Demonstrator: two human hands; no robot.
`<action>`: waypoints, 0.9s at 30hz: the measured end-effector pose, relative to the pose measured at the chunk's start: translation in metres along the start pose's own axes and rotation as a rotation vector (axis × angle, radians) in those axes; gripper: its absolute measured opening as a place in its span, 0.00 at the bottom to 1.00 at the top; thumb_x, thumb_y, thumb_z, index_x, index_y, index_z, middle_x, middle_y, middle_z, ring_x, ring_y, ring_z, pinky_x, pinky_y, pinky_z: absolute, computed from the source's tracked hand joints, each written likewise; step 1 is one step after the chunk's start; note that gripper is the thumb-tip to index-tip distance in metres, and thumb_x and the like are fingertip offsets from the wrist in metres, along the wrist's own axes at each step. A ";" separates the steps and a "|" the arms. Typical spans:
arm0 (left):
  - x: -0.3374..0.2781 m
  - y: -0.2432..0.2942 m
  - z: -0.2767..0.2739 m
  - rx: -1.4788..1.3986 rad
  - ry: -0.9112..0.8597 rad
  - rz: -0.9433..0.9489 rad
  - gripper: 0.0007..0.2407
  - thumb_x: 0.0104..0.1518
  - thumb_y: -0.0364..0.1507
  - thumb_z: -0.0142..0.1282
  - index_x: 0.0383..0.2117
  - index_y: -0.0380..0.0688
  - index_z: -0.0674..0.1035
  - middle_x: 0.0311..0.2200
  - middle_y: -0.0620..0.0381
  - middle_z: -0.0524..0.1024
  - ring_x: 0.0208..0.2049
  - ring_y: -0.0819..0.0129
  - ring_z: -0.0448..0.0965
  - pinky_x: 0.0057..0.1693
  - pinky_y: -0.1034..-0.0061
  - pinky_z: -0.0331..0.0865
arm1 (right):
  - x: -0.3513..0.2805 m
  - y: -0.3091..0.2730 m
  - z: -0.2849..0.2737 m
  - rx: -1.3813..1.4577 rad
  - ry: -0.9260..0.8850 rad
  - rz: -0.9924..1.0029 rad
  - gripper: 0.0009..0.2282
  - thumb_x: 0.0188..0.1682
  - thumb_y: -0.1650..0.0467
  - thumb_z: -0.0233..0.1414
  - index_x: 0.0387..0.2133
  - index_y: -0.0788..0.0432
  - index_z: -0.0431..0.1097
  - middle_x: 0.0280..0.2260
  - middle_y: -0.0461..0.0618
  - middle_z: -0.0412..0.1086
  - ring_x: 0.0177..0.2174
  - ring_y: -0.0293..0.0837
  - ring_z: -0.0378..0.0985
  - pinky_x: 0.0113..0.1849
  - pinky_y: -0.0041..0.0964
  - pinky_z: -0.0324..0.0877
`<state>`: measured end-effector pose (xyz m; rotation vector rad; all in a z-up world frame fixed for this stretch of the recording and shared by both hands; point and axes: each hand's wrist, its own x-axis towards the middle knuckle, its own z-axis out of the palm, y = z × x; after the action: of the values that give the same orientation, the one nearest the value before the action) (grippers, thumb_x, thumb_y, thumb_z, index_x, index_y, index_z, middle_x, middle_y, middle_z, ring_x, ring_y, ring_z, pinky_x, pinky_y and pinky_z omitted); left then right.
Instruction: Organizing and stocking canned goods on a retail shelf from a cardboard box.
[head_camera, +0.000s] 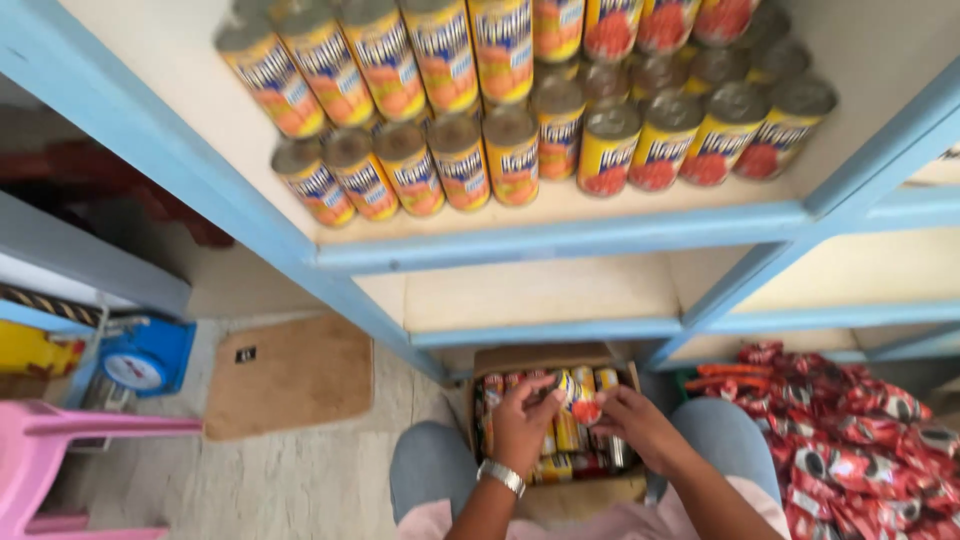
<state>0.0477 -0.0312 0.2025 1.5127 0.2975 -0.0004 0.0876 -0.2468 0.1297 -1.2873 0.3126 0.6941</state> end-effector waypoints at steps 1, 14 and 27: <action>-0.006 0.005 0.000 -0.025 -0.019 -0.001 0.12 0.55 0.25 0.65 0.45 0.39 0.82 0.39 0.52 0.85 0.38 0.74 0.85 0.46 0.81 0.79 | -0.006 0.001 -0.002 -0.002 -0.004 -0.041 0.15 0.54 0.64 0.53 0.42 0.66 0.69 0.36 0.52 0.73 0.39 0.44 0.78 0.42 0.40 0.78; -0.032 0.114 0.015 0.212 -0.046 0.437 0.05 0.53 0.21 0.62 0.34 0.39 0.83 0.52 0.49 0.76 0.47 0.66 0.84 0.50 0.75 0.80 | -0.046 -0.059 0.023 -0.046 0.018 -0.341 0.19 0.41 0.77 0.60 0.47 0.62 0.66 0.44 0.51 0.76 0.40 0.41 0.82 0.37 0.36 0.75; -0.034 0.219 0.007 0.305 -0.086 0.748 0.05 0.51 0.21 0.66 0.31 0.39 0.82 0.44 0.50 0.80 0.49 0.61 0.81 0.55 0.69 0.73 | -0.089 -0.155 0.059 -0.122 -0.079 -0.629 0.20 0.43 0.81 0.60 0.50 0.62 0.67 0.41 0.61 0.77 0.42 0.44 0.83 0.44 0.38 0.78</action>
<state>0.0565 -0.0304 0.4246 1.8435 -0.3655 0.4997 0.1081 -0.2349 0.3161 -1.3720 -0.2030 0.2258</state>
